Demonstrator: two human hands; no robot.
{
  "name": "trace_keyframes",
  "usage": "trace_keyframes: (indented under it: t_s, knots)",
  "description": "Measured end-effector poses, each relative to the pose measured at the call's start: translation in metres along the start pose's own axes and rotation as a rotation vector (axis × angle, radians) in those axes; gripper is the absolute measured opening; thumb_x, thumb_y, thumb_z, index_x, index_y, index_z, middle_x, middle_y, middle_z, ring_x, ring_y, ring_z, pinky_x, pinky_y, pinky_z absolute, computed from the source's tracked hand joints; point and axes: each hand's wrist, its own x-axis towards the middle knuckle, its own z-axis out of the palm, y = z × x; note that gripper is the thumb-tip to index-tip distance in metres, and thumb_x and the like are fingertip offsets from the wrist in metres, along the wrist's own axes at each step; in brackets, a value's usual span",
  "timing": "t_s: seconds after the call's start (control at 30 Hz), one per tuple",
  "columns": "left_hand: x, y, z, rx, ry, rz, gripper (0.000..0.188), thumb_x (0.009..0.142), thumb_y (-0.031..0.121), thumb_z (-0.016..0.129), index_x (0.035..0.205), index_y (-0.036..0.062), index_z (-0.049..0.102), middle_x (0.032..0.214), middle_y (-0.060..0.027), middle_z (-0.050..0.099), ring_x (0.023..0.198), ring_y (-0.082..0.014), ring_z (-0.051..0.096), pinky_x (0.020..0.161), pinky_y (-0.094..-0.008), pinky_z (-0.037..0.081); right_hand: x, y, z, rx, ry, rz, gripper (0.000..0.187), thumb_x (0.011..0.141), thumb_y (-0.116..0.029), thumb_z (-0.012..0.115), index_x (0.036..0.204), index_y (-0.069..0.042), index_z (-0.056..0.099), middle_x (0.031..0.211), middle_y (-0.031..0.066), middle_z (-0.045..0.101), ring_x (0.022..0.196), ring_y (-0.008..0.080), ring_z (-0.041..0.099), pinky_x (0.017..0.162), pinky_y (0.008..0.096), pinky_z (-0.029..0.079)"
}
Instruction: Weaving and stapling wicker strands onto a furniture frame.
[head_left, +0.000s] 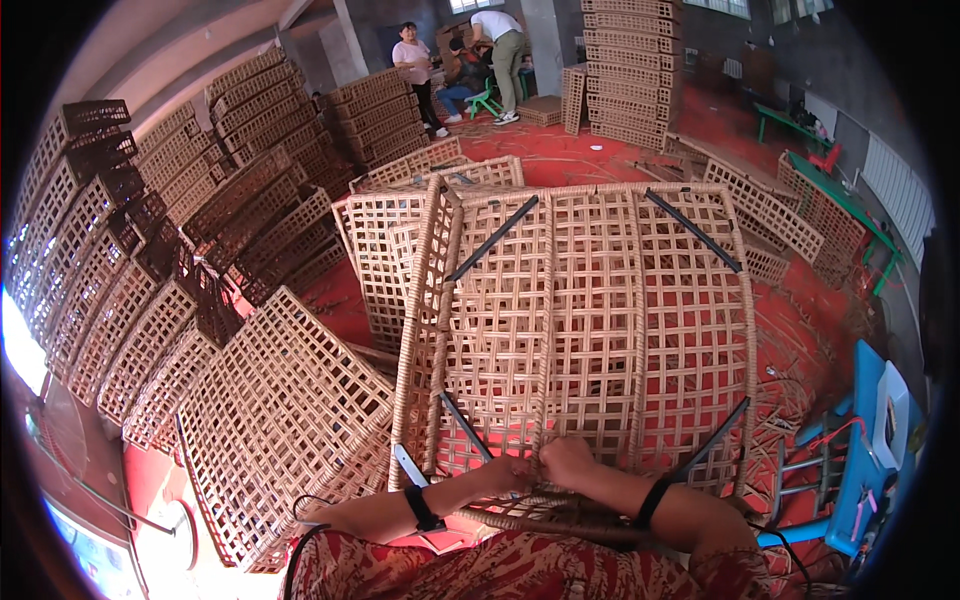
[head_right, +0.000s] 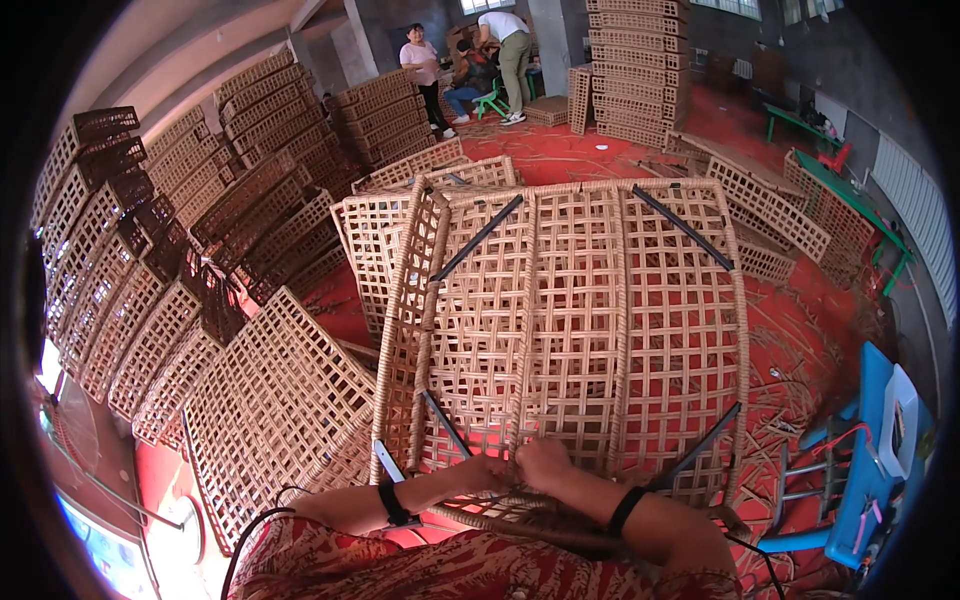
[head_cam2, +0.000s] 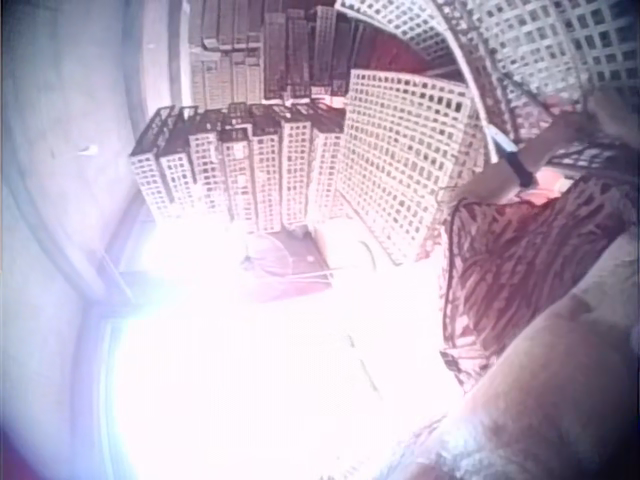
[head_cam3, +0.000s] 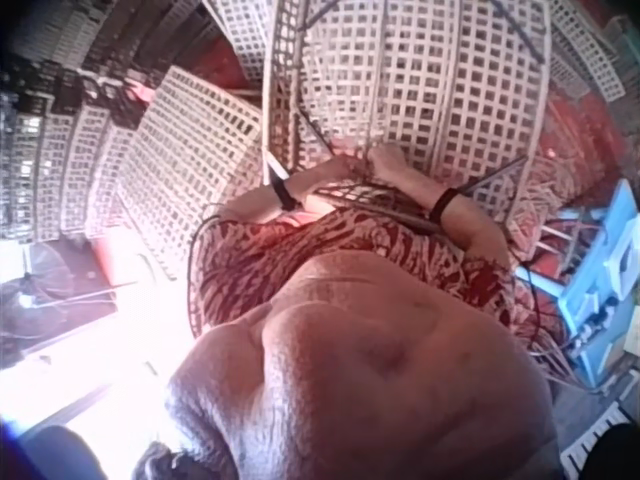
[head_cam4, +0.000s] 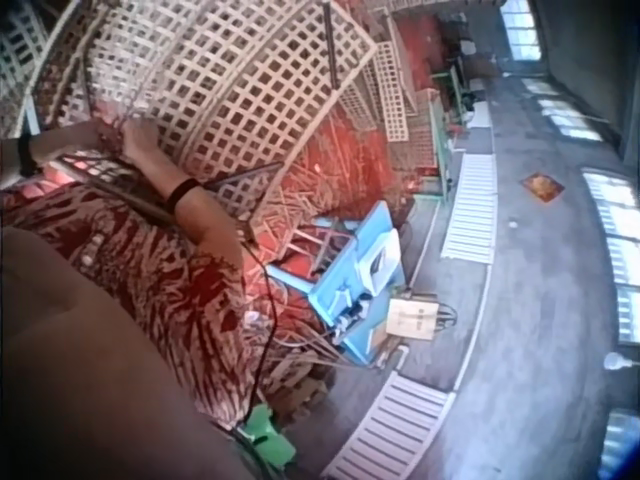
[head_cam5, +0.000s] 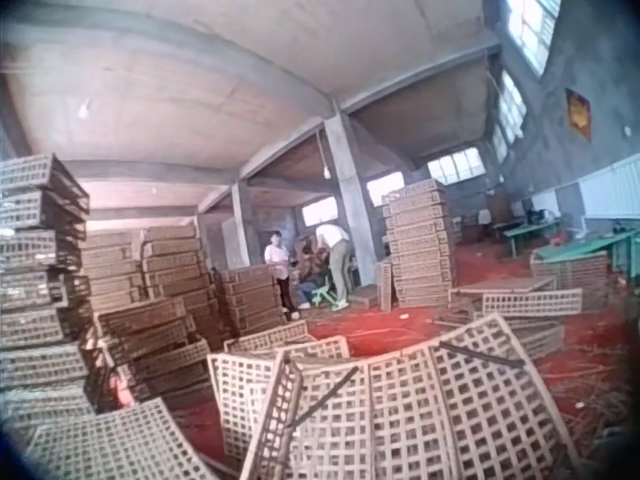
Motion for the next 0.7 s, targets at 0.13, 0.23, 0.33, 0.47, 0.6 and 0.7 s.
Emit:
trace_keyframes:
  t_s: [0.13, 0.23, 0.33, 0.47, 0.6, 0.7]
  knots:
    - [0.001, -0.005, 0.003, 0.199, 0.022, 0.027, 0.023, 0.078, 0.013, 0.066, 0.101, 0.0104, 0.065, 0.080, -0.0078, 0.064, 0.074, -0.0143, 0.059, 0.068, -0.0319, 0.048, -0.001, -0.002, -0.002, -0.023, 0.016, -0.007, 0.018, 0.065, -0.025, 0.065, 0.063, -0.007, 0.066, 0.065, 0.0164, 0.063, 0.063, 0.0311, 0.065, 0.059, 0.0431, 0.051]
    - [-0.008, 0.024, 0.003, 0.255, 0.048, 0.028, 0.021, 0.079, 0.014, 0.063, 0.100, 0.0121, 0.064, 0.082, -0.0108, 0.065, 0.074, -0.0188, 0.062, 0.068, -0.0340, 0.049, -0.001, 0.004, -0.007, -0.041, 0.028, -0.028, 0.018, 0.064, -0.024, 0.066, 0.063, -0.006, 0.065, 0.065, 0.0161, 0.063, 0.063, 0.0317, 0.065, 0.059, 0.0438, 0.050]
    - [-0.010, 0.028, 0.007, 0.374, 0.086, 0.034, 0.019, 0.082, 0.017, 0.060, 0.100, 0.0131, 0.062, 0.085, -0.0132, 0.065, 0.078, -0.0263, 0.064, 0.070, -0.0369, 0.050, 0.001, 0.004, -0.012, -0.037, 0.008, -0.061, 0.018, 0.062, -0.023, 0.067, 0.063, -0.005, 0.065, 0.066, 0.0160, 0.064, 0.064, 0.0327, 0.065, 0.059, 0.0442, 0.050]
    - [-0.008, 0.016, 0.007, 0.424, 0.119, 0.037, 0.019, 0.083, 0.025, 0.060, 0.098, 0.0130, 0.062, 0.090, -0.0145, 0.065, 0.085, -0.0314, 0.064, 0.073, -0.0399, 0.050, 0.000, -0.006, -0.016, 0.004, -0.114, -0.047, 0.022, 0.059, -0.020, 0.070, 0.069, -0.001, 0.064, 0.069, 0.0175, 0.064, 0.069, 0.0339, 0.065, 0.060, 0.0445, 0.051]
    - [-0.008, 0.017, 0.003, 0.424, 0.117, 0.059, 0.021, 0.084, 0.027, 0.061, 0.096, 0.0096, 0.063, 0.087, -0.0140, 0.066, 0.082, -0.0307, 0.065, 0.072, -0.0388, 0.050, -0.002, -0.012, -0.012, 0.052, -0.092, 0.025, 0.029, 0.060, -0.018, 0.072, 0.078, 0.002, 0.063, 0.072, 0.0191, 0.064, 0.071, 0.0344, 0.065, 0.062, 0.0451, 0.052]
    - [-0.006, 0.011, 0.004, 0.399, 0.113, 0.031, 0.018, 0.084, 0.023, 0.063, 0.096, 0.0087, 0.065, 0.084, -0.0126, 0.067, 0.077, -0.0248, 0.064, 0.069, -0.0349, 0.050, -0.004, -0.015, -0.007, 0.041, -0.065, 0.047, 0.034, 0.061, -0.016, 0.072, 0.086, 0.005, 0.060, 0.076, 0.0212, 0.064, 0.072, 0.0347, 0.066, 0.062, 0.0454, 0.052]
